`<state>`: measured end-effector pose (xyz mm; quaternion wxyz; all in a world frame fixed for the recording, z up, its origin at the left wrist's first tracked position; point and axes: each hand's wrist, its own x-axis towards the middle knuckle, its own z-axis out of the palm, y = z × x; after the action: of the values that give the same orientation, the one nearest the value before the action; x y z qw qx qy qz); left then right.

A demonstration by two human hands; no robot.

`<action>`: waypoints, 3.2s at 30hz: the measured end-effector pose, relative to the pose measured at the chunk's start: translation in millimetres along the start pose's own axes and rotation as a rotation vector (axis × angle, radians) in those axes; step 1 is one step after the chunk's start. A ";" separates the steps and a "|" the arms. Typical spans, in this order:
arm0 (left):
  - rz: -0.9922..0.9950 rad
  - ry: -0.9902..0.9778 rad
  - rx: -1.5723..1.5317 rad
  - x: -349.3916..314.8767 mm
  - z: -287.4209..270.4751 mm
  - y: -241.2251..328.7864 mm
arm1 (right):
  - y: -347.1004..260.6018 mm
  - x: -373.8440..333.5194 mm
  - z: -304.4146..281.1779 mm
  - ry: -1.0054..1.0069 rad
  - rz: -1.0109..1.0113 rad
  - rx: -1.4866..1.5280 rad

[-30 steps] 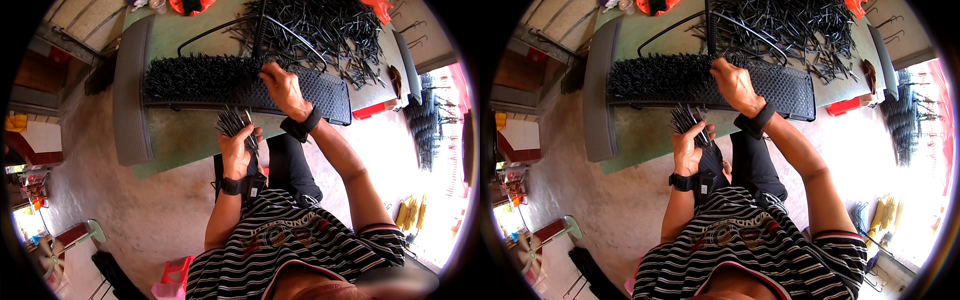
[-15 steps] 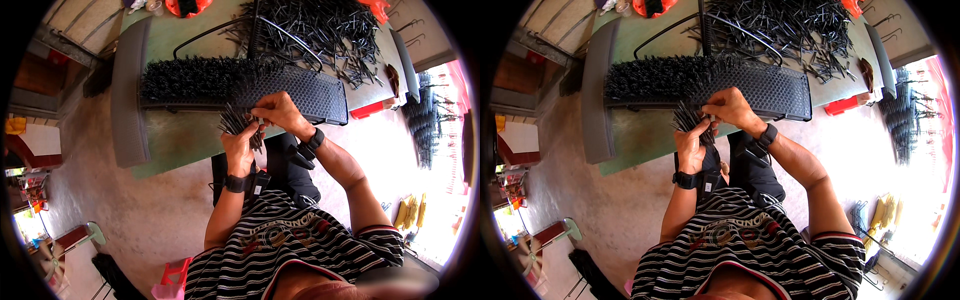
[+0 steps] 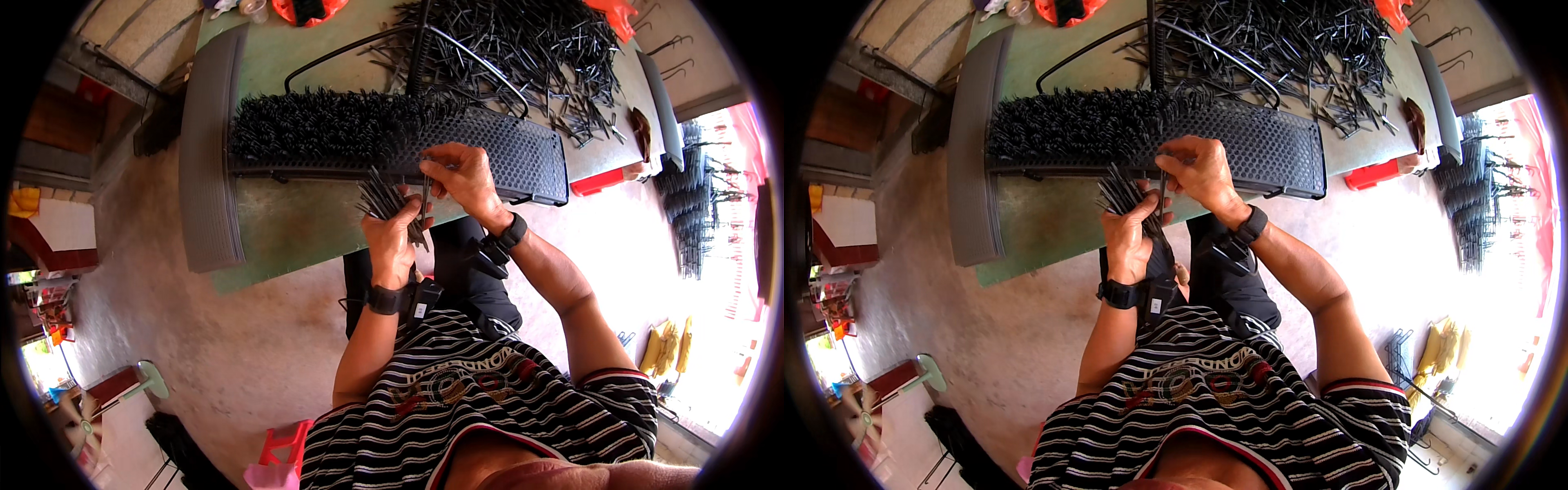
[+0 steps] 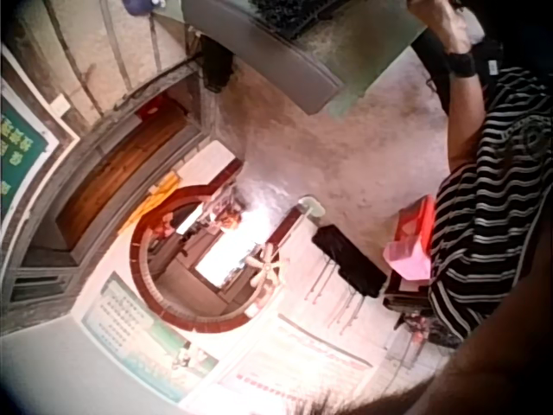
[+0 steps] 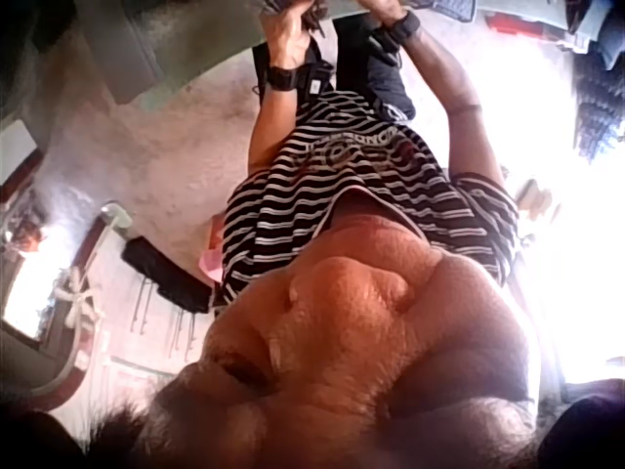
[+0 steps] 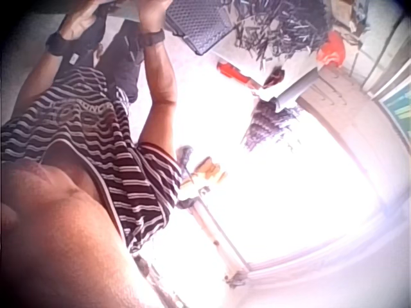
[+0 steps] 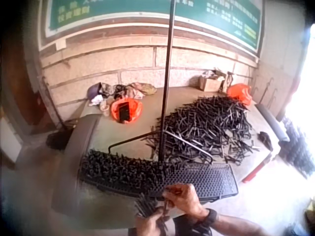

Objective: The person inserts black bristles into a perforated broom head by hand. They repeatedly pick up bundles of bristles from a pile on the table and push them into the holes of the broom head, gradually filling the surface.

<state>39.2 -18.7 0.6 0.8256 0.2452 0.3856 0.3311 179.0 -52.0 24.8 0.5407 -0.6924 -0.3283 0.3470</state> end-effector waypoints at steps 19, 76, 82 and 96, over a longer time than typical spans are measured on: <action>-0.024 0.020 -0.017 -1.0 -6.8 2.3 | -21.4 33.2 -7.3 0.376 -0.514 -0.213; -0.004 0.053 -0.021 1.8 -12.8 -2.8 | -29.2 8.4 3.1 0.151 -0.345 -0.155; 0.002 0.101 -0.011 -0.1 -10.8 1.9 | -17.3 22.3 7.6 0.223 -0.588 -0.265; -0.004 0.089 -0.026 -2.6 -5.6 7.7 | -20.5 19.5 7.0 0.181 -0.610 -0.685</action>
<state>30.7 -14.7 3.6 0.8113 0.2188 0.4180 0.3451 182.2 -28.1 41.2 0.3846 -0.7304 -0.5641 -0.0178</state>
